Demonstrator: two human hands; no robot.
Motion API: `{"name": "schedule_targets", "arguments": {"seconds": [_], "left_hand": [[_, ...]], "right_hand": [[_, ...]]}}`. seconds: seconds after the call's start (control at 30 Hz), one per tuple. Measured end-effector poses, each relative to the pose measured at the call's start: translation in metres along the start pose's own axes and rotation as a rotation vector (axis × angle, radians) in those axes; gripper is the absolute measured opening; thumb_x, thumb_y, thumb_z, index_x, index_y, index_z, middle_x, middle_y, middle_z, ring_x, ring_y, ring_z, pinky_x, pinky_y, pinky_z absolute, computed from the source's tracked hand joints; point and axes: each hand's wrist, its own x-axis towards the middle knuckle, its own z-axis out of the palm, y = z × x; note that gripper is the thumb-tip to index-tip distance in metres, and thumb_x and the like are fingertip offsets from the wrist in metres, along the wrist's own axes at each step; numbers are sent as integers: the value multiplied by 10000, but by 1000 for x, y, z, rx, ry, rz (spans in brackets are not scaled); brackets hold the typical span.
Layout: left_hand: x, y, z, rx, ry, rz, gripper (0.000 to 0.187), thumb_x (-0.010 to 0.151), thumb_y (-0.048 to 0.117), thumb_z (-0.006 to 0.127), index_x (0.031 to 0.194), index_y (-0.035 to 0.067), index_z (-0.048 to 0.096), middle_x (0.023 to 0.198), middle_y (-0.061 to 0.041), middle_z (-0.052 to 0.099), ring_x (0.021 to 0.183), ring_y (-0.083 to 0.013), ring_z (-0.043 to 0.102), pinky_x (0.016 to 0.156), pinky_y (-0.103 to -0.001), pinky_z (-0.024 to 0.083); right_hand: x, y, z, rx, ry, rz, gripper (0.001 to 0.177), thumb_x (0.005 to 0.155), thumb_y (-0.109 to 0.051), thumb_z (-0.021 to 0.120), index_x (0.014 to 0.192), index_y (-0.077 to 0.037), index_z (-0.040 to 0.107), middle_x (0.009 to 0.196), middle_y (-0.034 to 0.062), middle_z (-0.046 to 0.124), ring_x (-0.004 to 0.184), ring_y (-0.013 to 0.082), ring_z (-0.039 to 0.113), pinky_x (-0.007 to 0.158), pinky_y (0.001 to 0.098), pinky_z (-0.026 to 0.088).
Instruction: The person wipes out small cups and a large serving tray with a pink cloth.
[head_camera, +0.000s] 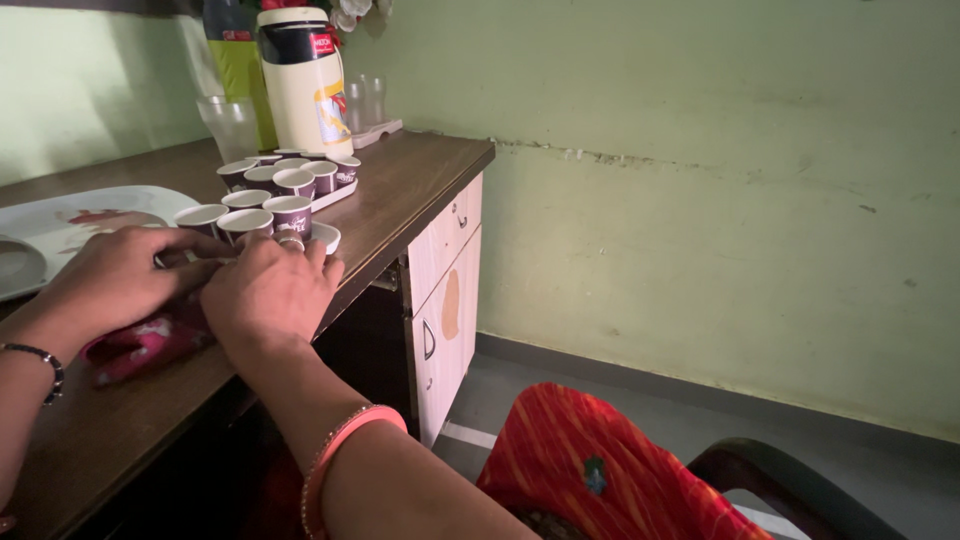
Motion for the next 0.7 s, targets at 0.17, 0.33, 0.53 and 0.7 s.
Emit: {"name": "schedule_targets", "arguments": {"seconds": [0.17, 0.33, 0.53, 0.7], "left_hand": [[6, -9, 4, 54, 3, 3, 318, 855, 341, 741, 1148, 238, 809, 1126, -120, 776, 1028, -299, 752, 931, -430, 562], [0, -32, 9, -74, 171, 73, 273, 910, 291, 682, 1075, 100, 786, 1108, -143, 768, 1033, -323, 727, 930, -431, 540], [-29, -52, -2, -269, 278, -129, 300, 989, 268, 567, 1123, 68, 746, 1024, -179, 750, 964, -347, 707, 876, -447, 523], [-59, -58, -11, -202, 509, -48, 228, 1027, 205, 582, 1145, 95, 744, 1036, -188, 732, 975, -338, 694, 887, -454, 524]], "right_hand": [[-1, -1, -1, -10, 26, -1, 318, 797, -270, 664, 1029, -73, 759, 1104, 161, 729, 1215, 361, 580, 1073, 538, 331], [-8, -3, -8, 79, 230, -116, 232, 837, -236, 632, 988, -125, 768, 1105, 135, 740, 1142, 340, 602, 1000, 538, 358], [-11, -11, -12, 61, 140, -324, 282, 777, -220, 625, 1017, -165, 761, 929, 93, 752, 1050, 292, 643, 1002, 516, 374], [-18, -38, -7, 280, -34, -437, 269, 851, -332, 624, 1048, -214, 764, 1002, 112, 768, 1011, 337, 704, 934, 477, 558]]}}
